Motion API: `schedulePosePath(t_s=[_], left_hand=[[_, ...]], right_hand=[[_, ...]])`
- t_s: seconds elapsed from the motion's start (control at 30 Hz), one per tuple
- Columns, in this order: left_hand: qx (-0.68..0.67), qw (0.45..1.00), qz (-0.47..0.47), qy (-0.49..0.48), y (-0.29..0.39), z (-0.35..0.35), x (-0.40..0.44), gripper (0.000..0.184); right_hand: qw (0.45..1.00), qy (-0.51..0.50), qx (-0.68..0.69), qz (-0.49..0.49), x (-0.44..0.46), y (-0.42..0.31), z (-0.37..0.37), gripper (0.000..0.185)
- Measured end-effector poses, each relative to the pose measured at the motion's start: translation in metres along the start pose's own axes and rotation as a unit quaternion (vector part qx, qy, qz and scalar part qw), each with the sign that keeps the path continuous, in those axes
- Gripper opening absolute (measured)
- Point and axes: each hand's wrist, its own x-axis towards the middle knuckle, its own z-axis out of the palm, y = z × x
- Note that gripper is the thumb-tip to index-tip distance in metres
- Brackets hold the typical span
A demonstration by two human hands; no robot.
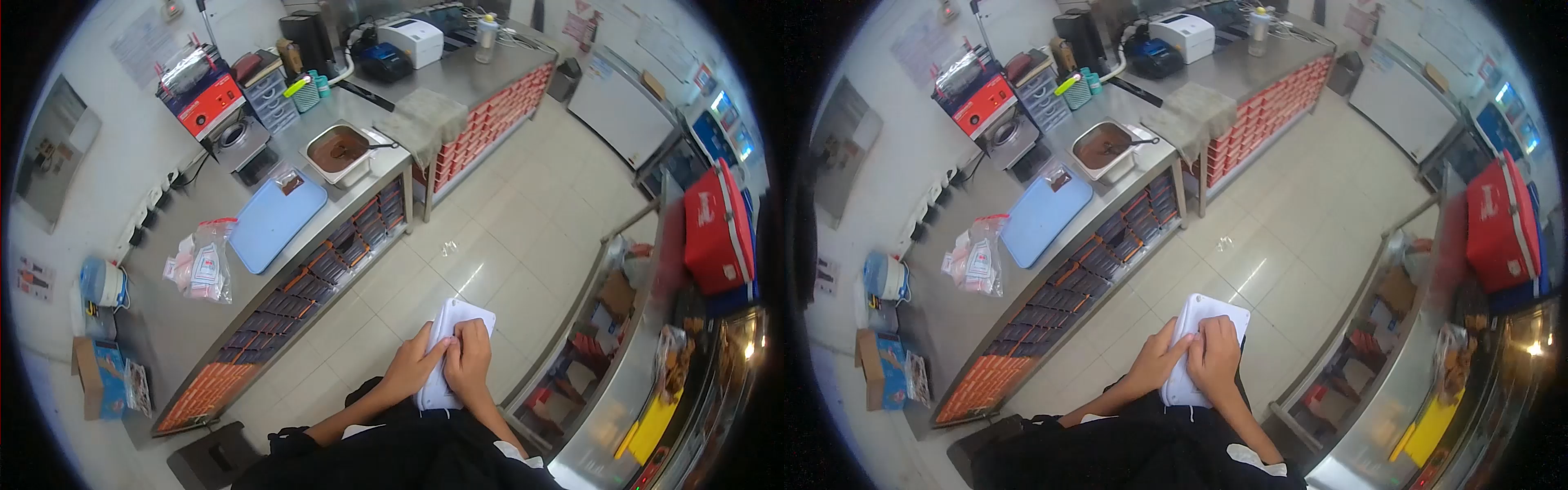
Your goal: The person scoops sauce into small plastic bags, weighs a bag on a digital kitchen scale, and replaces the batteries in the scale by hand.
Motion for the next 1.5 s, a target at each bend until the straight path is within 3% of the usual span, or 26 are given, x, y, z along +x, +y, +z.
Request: schedulePosePath(t_s=[0.17,0.23,0.37,0.43,0.5,0.57,0.63,0.7,0.8,0.83,0.9,1.0,1.1,1.23,1.43,1.5], left_hand=[[-0.011,0.995,0.032,0.089,0.005,0.011,0.065,0.036],[-0.089,0.986,0.02,0.139,0.022,0.015,0.1,0.03],[-0.136,0.977,0.046,0.155,0.061,0.02,0.17,0.027],[-0.264,0.937,0.026,0.228,0.058,0.025,0.201,0.028],[-0.289,0.926,0.022,0.24,0.077,0.014,0.223,0.034],[-0.355,0.886,0.042,0.295,0.091,-0.002,0.248,0.037],[-0.379,0.869,0.07,0.309,0.09,-0.02,0.275,0.038],[-0.398,0.855,0.093,0.319,0.088,-0.037,0.301,0.04],[-0.43,0.83,0.118,0.337,0.089,-0.061,0.345,0.039],[-0.449,0.821,0.103,0.337,0.09,-0.069,0.359,0.04],[-0.478,0.804,0.092,0.343,0.092,-0.083,0.387,0.04],[-0.496,0.791,0.058,0.353,0.099,-0.1,0.421,0.037],[-0.488,0.804,0.014,0.34,0.112,-0.111,0.44,0.04],[-0.466,0.811,0.011,0.353,0.124,-0.119,0.468,0.056],[-0.418,0.808,0.064,0.411,0.14,-0.113,0.524,0.057],[-0.392,0.803,0.074,0.443,0.15,-0.11,0.543,0.056]], right_hand=[[0.996,-0.041,0.078,-0.012,0.072,0.022,-0.008,0.015],[0.977,-0.152,0.095,0.114,0.107,0.032,-0.021,0.018],[0.975,-0.132,0.165,0.062,0.186,0.058,-0.036,0.02],[0.971,0.048,0.207,-0.112,0.225,0.079,-0.032,0.019],[0.939,0.13,0.254,-0.192,0.282,0.086,-0.035,0.016],[0.927,0.188,0.286,-0.153,0.346,0.091,-0.032,0.013],[0.923,0.184,0.332,-0.064,0.413,0.11,-0.015,0.01],[0.928,0.087,0.362,0.003,0.485,0.158,0.015,0.014],[0.987,-0.037,0.155,0.015,0.577,0.288,0.095,0.015],[0.996,-0.062,0.065,0.001,0.6,0.32,0.126,0.014],[0.99,-0.137,0.008,-0.019,0.624,0.35,0.169,0.017],[0.981,-0.138,-0.099,-0.096,0.652,0.337,0.204,0.014],[0.975,-0.188,-0.089,-0.075,0.676,0.333,0.235,0.013],[0.95,-0.262,-0.139,-0.1,0.72,0.328,0.274,0.015],[0.908,-0.355,-0.107,-0.193,0.759,0.32,0.303,0.022],[0.931,-0.325,0.033,-0.162,0.771,0.312,0.301,0.027]])
